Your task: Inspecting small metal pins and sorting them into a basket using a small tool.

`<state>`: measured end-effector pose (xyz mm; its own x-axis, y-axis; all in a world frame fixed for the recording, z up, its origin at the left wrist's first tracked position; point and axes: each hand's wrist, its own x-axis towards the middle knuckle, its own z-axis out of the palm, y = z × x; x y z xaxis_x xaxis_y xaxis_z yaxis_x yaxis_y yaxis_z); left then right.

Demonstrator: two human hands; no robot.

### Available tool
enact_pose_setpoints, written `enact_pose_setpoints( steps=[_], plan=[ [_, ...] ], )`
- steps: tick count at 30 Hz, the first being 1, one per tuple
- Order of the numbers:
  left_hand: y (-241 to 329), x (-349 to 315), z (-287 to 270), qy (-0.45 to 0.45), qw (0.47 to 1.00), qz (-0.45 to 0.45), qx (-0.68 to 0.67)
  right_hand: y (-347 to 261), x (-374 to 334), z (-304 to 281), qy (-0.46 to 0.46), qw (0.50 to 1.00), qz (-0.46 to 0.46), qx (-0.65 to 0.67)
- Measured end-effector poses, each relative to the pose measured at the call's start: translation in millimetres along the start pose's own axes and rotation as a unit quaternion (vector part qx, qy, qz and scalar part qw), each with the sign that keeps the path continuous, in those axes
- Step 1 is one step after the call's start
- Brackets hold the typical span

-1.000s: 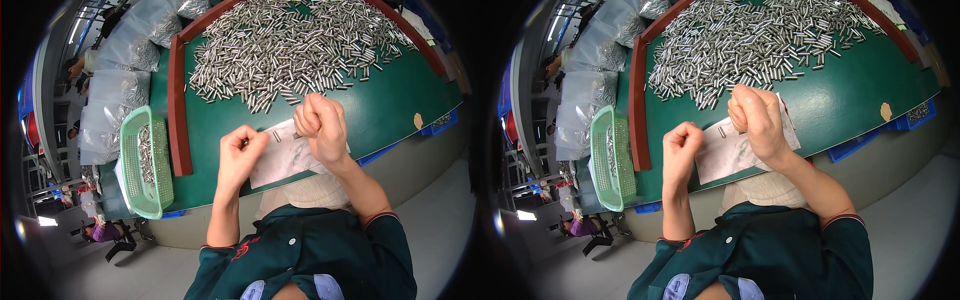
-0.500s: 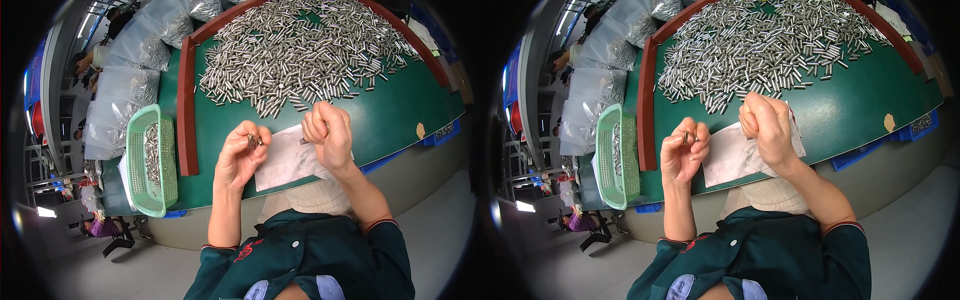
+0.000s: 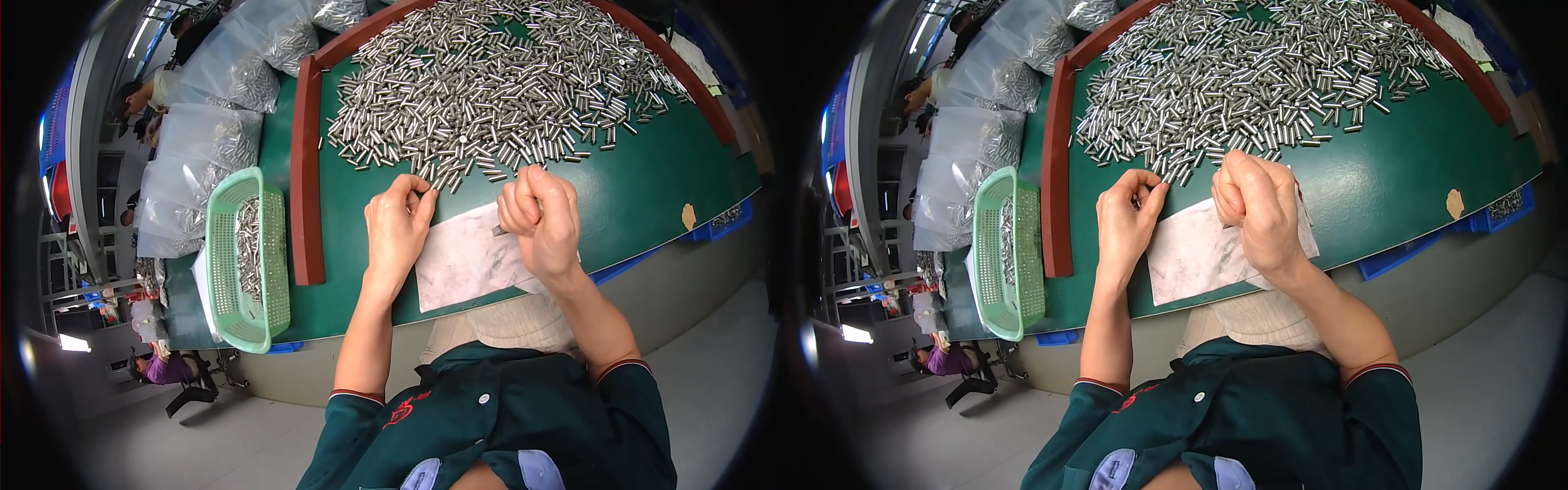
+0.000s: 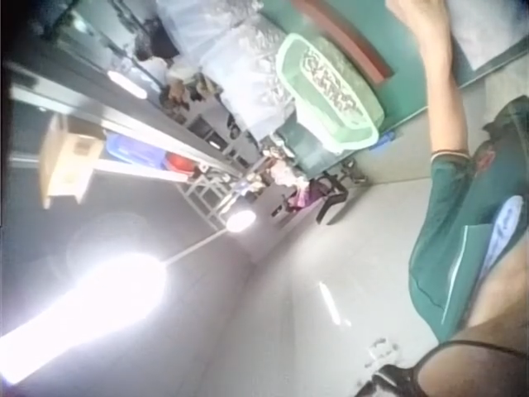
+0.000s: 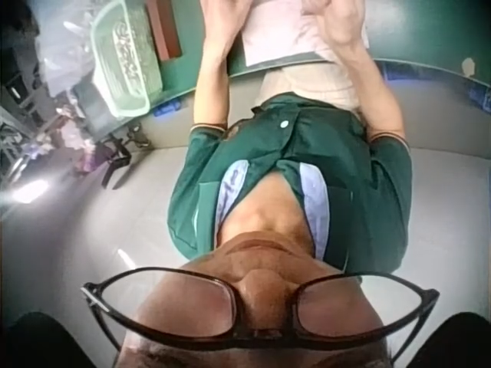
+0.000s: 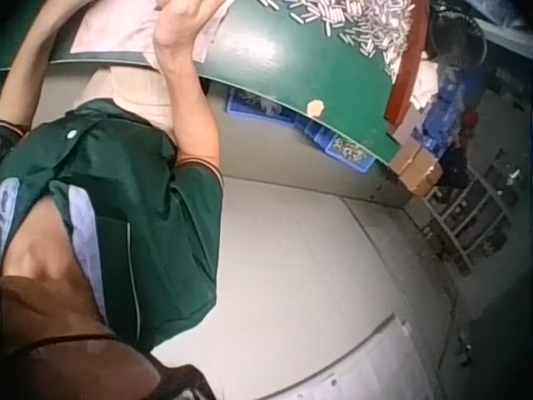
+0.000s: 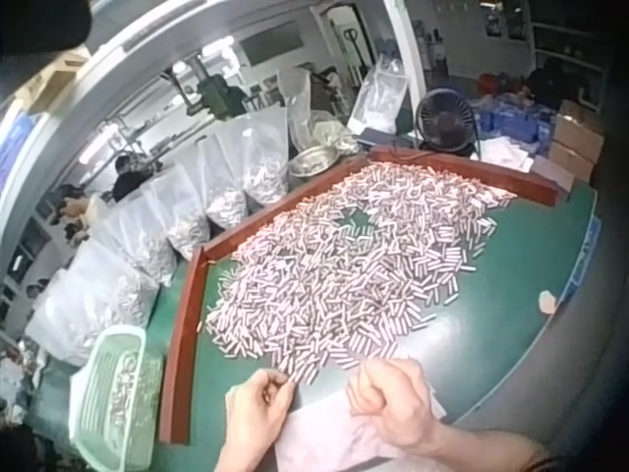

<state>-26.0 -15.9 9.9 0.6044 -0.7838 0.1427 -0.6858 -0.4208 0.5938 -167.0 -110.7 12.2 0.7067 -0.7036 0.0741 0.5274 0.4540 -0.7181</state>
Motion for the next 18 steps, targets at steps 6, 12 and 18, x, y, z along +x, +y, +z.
enact_pose_setpoints(
  steps=[6,12,18],
  plan=[
    [28.3,-27.6,-3.0,-0.113,0.987,0.012,-0.113,-1.3,0.9,-2.6,0.019,1.000,0.001,-0.006],
    [26.6,-40.9,12.1,-0.058,0.994,0.040,-0.086,-0.6,1.3,-4.2,0.008,0.999,-0.018,0.051],
    [26.9,-39.1,14.4,-0.059,0.994,0.046,-0.085,-1.5,1.6,-7.9,0.003,0.998,0.008,0.062]
  ],
)
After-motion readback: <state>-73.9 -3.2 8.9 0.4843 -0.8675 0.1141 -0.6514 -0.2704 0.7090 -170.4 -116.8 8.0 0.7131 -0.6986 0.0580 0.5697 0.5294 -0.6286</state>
